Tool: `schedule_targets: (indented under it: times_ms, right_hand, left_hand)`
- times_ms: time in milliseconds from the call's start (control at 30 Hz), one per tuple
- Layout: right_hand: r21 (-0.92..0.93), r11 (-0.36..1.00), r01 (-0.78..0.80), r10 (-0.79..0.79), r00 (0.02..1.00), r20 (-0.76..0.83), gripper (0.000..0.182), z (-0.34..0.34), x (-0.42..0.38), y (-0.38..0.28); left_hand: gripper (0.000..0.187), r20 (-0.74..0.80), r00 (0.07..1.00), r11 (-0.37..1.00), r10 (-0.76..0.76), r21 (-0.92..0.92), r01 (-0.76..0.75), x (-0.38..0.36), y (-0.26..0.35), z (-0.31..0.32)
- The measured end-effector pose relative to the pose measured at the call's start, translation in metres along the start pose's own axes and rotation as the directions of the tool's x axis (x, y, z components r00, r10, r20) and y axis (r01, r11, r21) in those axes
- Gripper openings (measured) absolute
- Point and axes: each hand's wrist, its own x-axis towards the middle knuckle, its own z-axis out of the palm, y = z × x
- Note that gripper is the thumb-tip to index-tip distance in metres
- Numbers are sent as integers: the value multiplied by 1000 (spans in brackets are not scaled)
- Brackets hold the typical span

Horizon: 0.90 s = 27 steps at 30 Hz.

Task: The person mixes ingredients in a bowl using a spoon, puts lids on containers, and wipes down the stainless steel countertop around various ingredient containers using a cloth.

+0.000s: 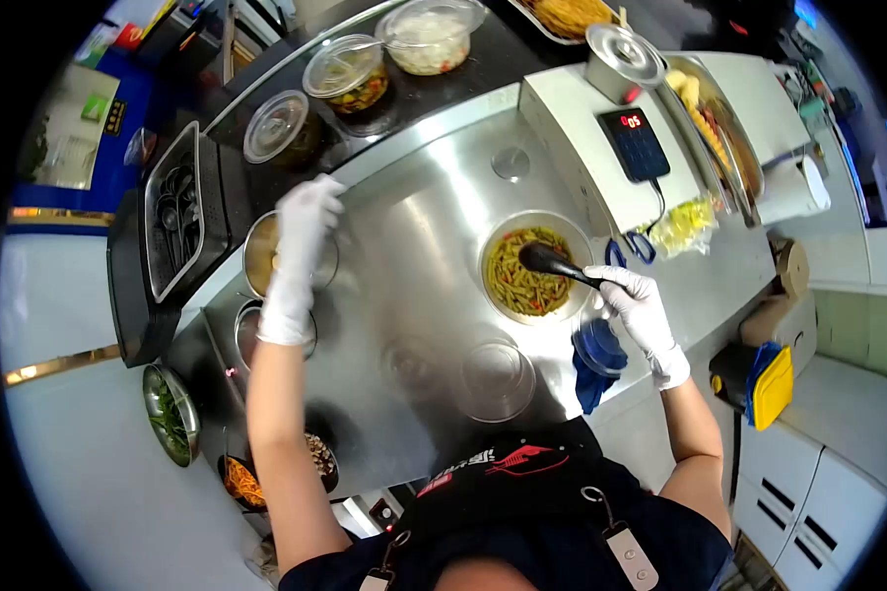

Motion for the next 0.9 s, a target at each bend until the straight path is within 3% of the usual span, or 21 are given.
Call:
schedule_targets:
  times_ms: [100,167,200,267,367,433,567,633,667,733,833,900]
  right_hand:
    - [28,1000,-13,13,1000,-12,22,-9,-6,28]
    - [-32,995,96,-96,995,-1,20,-8,-8,35]
    - [24,994,109,-108,994,-29,20,-4,-8,40]
    - [-59,987,153,-153,988,2,20,-4,-7,45]
    - [-78,983,163,-159,986,56,20,-2,-5,48]
    - [-67,984,166,-159,982,99,20,-1,-3,48]
    - [-247,901,357,-337,934,120,17,8,-11,36]
    - [-457,629,629,-650,748,134,14,15,-14,24]
    - [-486,535,691,-709,680,186,13,19,-16,16]
    - [-474,371,799,-804,531,268,11,29,-17,0]
    - [-471,187,862,-845,385,370,12,56,-26,-27]
    - [-492,27,870,-854,276,442,18,79,-28,-37]
  left_hand:
    - [30,372,927,997,-56,63,35,-65,-23,80]
    - [32,404,909,995,-98,58,81,-92,-41,125]
    - [31,370,921,993,-121,57,107,-101,-50,142]
    - [30,298,943,988,-151,42,145,-104,-63,167]
    - [22,167,982,996,-85,24,82,-105,-72,178]
    - [16,197,979,998,-51,-27,58,-111,-72,179]
    - [13,120,989,995,89,-64,-82,-135,-54,171]
    - [14,-35,967,967,251,50,-250,-150,-48,157]
    - [14,-112,936,940,333,119,-320,-159,-45,147]
    - [16,-212,924,947,320,89,-308,-182,-35,121]
    - [18,-373,860,934,349,60,-353,-222,-19,86]
    - [20,-485,836,956,256,-1,-294,-252,-8,74]
